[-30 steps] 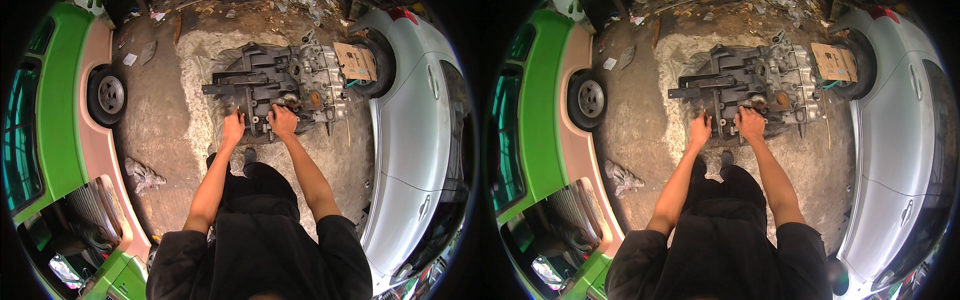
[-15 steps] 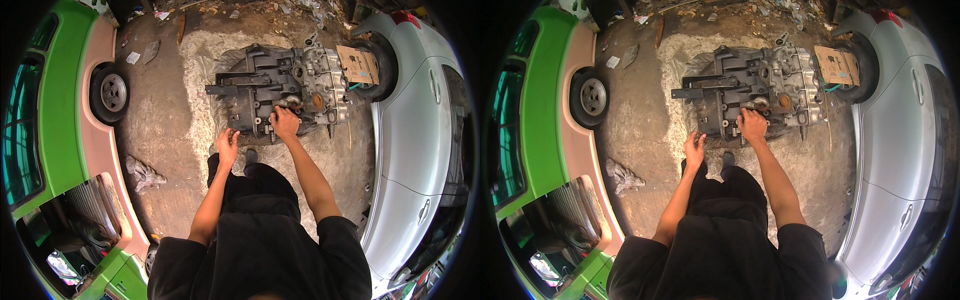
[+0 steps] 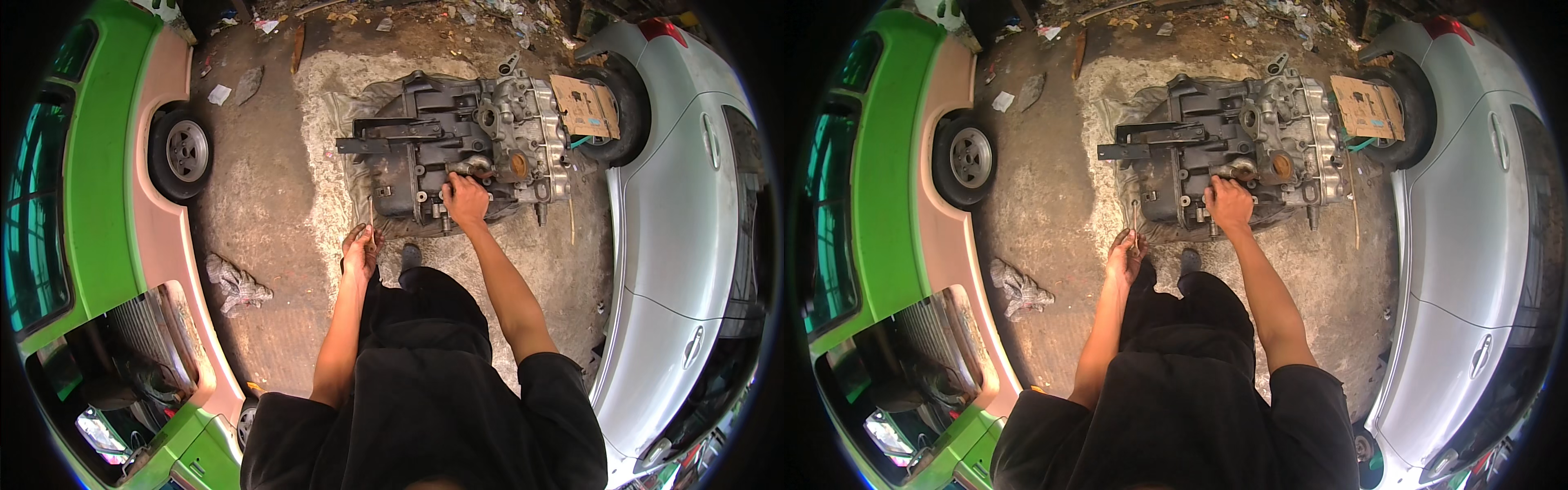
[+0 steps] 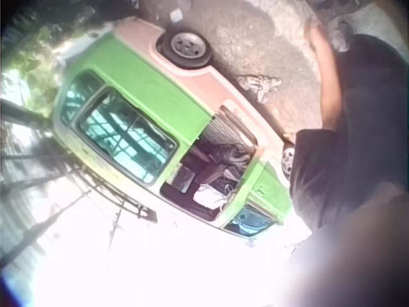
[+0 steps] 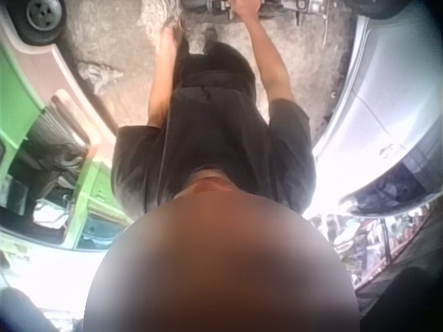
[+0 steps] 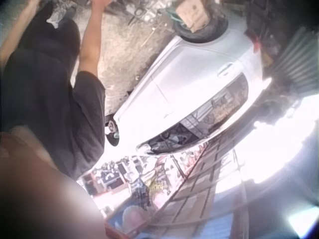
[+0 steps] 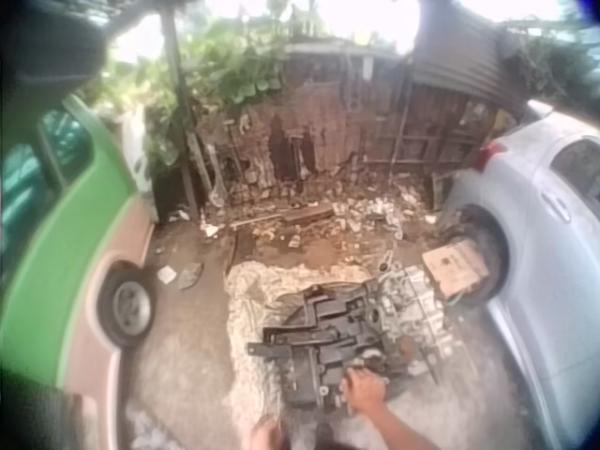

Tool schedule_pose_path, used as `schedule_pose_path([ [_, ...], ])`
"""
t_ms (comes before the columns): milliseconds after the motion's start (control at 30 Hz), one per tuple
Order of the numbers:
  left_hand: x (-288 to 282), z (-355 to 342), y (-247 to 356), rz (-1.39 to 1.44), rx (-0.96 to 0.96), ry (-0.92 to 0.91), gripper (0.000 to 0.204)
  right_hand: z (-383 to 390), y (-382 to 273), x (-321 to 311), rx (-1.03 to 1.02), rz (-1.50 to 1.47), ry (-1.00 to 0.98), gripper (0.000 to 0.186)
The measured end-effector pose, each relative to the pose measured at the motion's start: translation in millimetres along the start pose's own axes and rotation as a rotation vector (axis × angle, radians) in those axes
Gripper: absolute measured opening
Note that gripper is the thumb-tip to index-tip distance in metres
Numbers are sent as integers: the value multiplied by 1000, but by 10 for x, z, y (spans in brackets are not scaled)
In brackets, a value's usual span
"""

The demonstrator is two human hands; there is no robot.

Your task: The person uses a wrench to loosen and remove bolts from a car engine block resting on the ground. They repeatedly turn the wrench, remove bolts by hand, and place them on a nearby cardboard sheet. The person continues this process across multiple bolt locations on the engine.

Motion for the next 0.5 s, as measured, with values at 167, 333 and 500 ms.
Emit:
schedule_pose_path([
  [167,373,119,-172,-131,-39,-308,54,11,37,23,22,1,-6,27],
  [333,407,52,-297,-478,8,-237,61,12,15,0,-3,-6,26,25],
  [500,405,56,-416,-608,-37,-191,50,5,16,6,-2,-15,13,25],
])
Point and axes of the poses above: each hand's wrist, its own z-axis away from the middle knuckle, its own x-axis out of the palm, y = z × x, the point moved 10 cm from there along -z, towards the middle knuckle, and after that the axes turned 11 degrees about -z, right-handed, at the moved point
